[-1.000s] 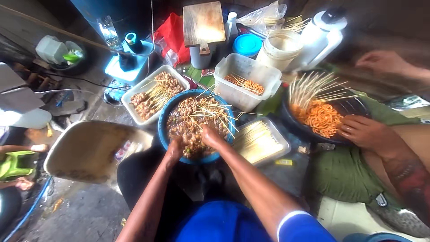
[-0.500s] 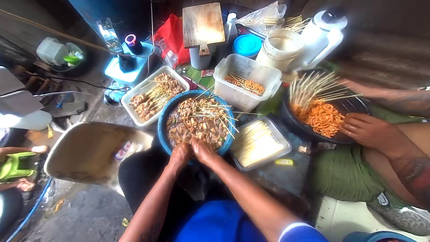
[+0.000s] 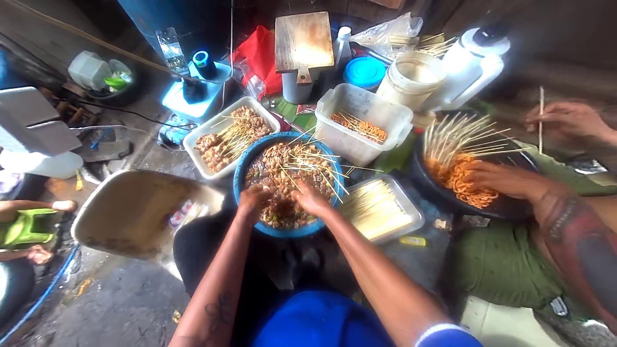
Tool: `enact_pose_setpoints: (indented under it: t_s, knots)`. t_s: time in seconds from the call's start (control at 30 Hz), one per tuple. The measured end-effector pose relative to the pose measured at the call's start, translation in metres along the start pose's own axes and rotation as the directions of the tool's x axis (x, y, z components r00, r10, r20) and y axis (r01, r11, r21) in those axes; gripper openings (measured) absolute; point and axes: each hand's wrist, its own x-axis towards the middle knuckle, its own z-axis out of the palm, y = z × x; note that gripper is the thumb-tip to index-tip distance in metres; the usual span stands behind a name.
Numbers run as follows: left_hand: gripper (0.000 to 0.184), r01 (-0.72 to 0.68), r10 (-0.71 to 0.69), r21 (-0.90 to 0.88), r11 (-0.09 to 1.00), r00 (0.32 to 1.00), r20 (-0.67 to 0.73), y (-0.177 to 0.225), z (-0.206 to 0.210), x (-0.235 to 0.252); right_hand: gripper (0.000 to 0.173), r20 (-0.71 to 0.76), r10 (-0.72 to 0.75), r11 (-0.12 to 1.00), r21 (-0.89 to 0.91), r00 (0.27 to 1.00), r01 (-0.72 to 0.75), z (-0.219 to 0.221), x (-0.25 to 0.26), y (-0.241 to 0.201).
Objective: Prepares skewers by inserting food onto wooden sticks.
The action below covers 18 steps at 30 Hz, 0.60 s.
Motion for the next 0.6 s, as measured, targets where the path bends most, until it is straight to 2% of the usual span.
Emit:
enact_pose_setpoints:
  t_s: [0.07,0.17,0.3,0.43,0.6]
  knots:
    - [0.018,0.015,-0.017,-0.039,0.999,0.998,-0.052,-0.006,0.0,0.007,0.039,-0.068,-0.062,0.997,-0.052,0.996,0.058,0.005,-0.022,0.002]
    - [0.014,-0.017,0.017,-0.002,1.0,0.997,-0.08,-0.015,0.0,0.014,0.032,-0.173,-0.156,0.987,-0.063,0.972,0.147,0.02,-0.044,0.016]
    - [0.018,-0.04,0.031,-0.096,0.995,0.995,-0.093,-0.013,0.001,0.017,0.038,-0.216,-0.076,0.993,-0.107,0.973,0.054,0.026,-0.058,0.03]
    - [0.021,0.027,-0.042,-0.196,0.98,0.997,-0.072,-0.012,0.004,0.016,0.038,-0.201,-0.093,0.988,-0.137,0.975,0.066,0.022,-0.069,0.031]
    - [0.024,0.059,-0.073,-0.233,0.971,0.996,-0.053,-0.013,0.009,0.019,0.035,-0.21,-0.066,0.985,-0.173,0.975,0.029,0.028,-0.072,0.025]
